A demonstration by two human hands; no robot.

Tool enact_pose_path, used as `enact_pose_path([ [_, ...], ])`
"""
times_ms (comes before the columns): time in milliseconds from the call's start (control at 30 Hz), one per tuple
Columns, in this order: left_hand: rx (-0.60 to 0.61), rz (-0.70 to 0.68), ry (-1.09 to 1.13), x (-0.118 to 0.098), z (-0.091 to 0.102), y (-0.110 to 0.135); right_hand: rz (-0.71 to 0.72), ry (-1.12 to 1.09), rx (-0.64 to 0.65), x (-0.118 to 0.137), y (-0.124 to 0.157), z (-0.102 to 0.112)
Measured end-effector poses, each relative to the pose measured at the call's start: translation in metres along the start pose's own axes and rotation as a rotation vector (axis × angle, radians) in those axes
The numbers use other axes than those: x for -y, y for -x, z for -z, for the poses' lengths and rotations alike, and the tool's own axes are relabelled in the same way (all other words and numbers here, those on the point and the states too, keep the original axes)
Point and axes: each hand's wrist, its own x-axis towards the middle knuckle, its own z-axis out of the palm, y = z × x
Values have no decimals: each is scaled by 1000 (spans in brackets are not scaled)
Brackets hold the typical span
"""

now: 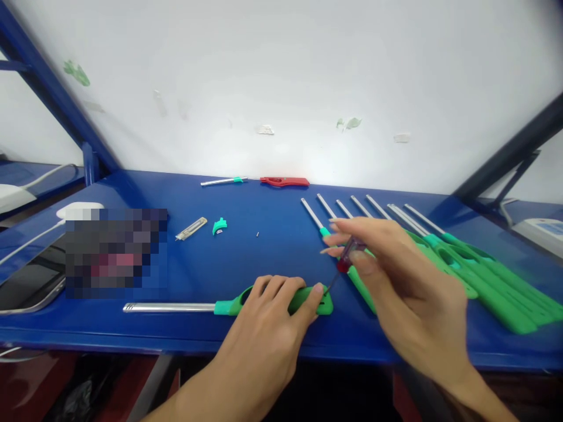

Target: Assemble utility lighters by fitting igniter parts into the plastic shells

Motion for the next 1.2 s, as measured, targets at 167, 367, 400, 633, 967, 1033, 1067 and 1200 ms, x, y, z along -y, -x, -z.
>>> enact_pose_path([
  [167,-3,14,16,-1,1,0,16,-85,8,3,0,-3],
  [367,-30,34,34,1,0,-2,33,90,-115,3,1,-8],
  [400,-37,32,26,1,-1,-2,-9,60,-96,3,1,-6],
  [633,-41,29,18,0,-1,-2,27,43,-110,3,-1,-10],
  [967,-55,22,8,-1,-4,-1,-74,-10,-37,1,-6,6],
  [1033,-59,20,10,0,-3,-1,-44,6,-76,1,-7,4],
  [1067,-59,20,10,0,-3,-2,-9,35,-105,1,-7,3],
  [1200,-72,23,3,-1,-2,-4,88,140,-107,3,-7,5],
])
